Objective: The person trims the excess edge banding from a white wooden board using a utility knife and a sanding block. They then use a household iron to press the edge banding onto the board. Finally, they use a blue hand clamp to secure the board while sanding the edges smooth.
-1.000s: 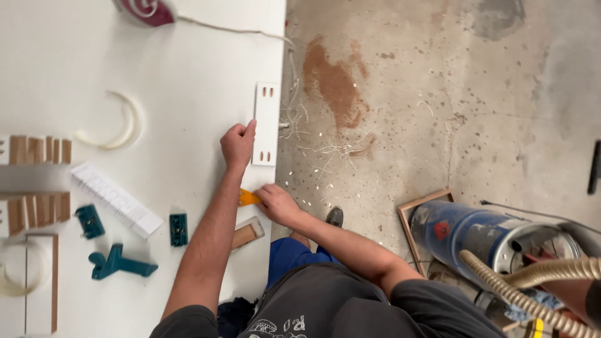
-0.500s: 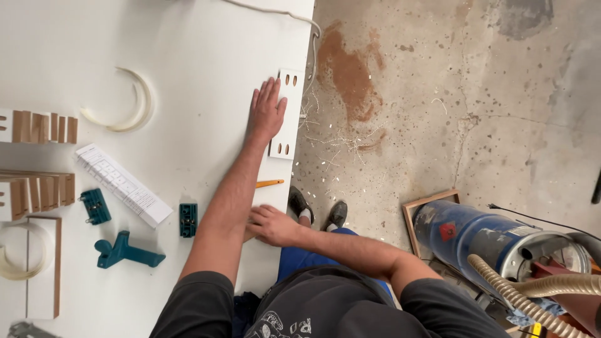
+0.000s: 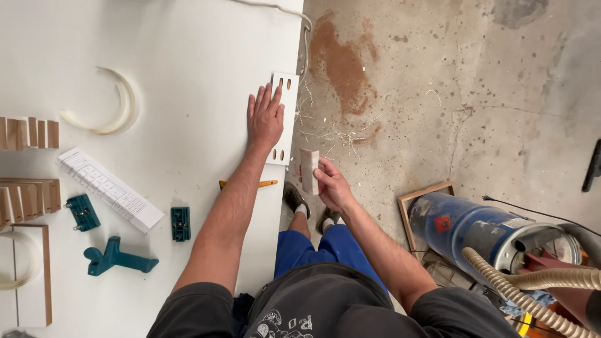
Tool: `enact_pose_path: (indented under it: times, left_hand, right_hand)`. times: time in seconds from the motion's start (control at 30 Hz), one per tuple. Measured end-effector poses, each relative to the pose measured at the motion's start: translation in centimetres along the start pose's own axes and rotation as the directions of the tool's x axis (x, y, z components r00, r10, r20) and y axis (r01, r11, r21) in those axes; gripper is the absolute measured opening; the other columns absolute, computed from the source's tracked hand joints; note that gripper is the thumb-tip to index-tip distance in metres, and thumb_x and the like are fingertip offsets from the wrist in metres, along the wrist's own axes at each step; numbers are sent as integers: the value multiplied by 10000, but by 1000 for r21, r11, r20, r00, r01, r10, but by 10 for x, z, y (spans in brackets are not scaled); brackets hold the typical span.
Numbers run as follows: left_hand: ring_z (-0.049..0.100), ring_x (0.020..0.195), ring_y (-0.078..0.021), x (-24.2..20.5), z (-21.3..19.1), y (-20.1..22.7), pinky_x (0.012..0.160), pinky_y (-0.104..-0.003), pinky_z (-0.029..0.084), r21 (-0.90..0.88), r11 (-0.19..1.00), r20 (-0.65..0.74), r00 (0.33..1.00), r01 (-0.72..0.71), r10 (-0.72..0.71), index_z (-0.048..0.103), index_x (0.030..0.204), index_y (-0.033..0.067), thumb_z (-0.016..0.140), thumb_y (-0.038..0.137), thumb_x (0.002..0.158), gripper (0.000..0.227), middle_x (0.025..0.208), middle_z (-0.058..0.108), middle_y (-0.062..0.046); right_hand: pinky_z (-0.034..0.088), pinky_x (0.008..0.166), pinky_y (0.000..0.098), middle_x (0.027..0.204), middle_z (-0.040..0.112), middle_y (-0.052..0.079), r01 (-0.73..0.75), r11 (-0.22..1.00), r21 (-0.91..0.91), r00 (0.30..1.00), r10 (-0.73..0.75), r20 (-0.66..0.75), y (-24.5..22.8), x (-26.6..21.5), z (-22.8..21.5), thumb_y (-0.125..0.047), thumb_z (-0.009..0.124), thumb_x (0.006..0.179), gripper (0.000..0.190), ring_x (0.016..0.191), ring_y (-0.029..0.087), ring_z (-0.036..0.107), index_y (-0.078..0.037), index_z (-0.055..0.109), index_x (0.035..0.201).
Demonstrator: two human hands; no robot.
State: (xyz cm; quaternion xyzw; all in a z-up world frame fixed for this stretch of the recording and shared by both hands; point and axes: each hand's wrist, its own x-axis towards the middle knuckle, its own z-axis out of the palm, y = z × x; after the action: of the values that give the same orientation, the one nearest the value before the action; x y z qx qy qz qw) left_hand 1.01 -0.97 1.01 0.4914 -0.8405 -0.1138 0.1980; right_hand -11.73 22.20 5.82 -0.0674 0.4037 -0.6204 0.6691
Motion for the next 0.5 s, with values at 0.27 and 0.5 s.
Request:
enact_pose_path:
  times: [0.27, 0.5]
  left_hand:
    - [534, 1386, -215, -6, 12, -9, 1222, -420, 292, -77, 997, -203, 979, -29, 12, 651, 1409, 249, 589, 301, 1057, 362, 1467, 606, -28]
    - [571, 1352, -210, -7, 9, -8, 1205, -400, 332, -107, 993, -245, 969, -54, 26, 679, 1373, 226, 602, 263, 1048, 336, 1424, 645, -28]
  right_hand:
    - [534, 1007, 399, 1274, 636, 183, 390, 426, -816, 779, -625, 46, 61, 13, 17, -124, 822, 890, 397, 1201, 314, 646, -152, 744, 1279]
    - [528, 1028, 487, 1271, 616, 301, 446, 394, -804, 708, -704, 48, 43, 69, 42, -57, 746, 946, 271, 1183, 428, 632, -52, 746, 1217]
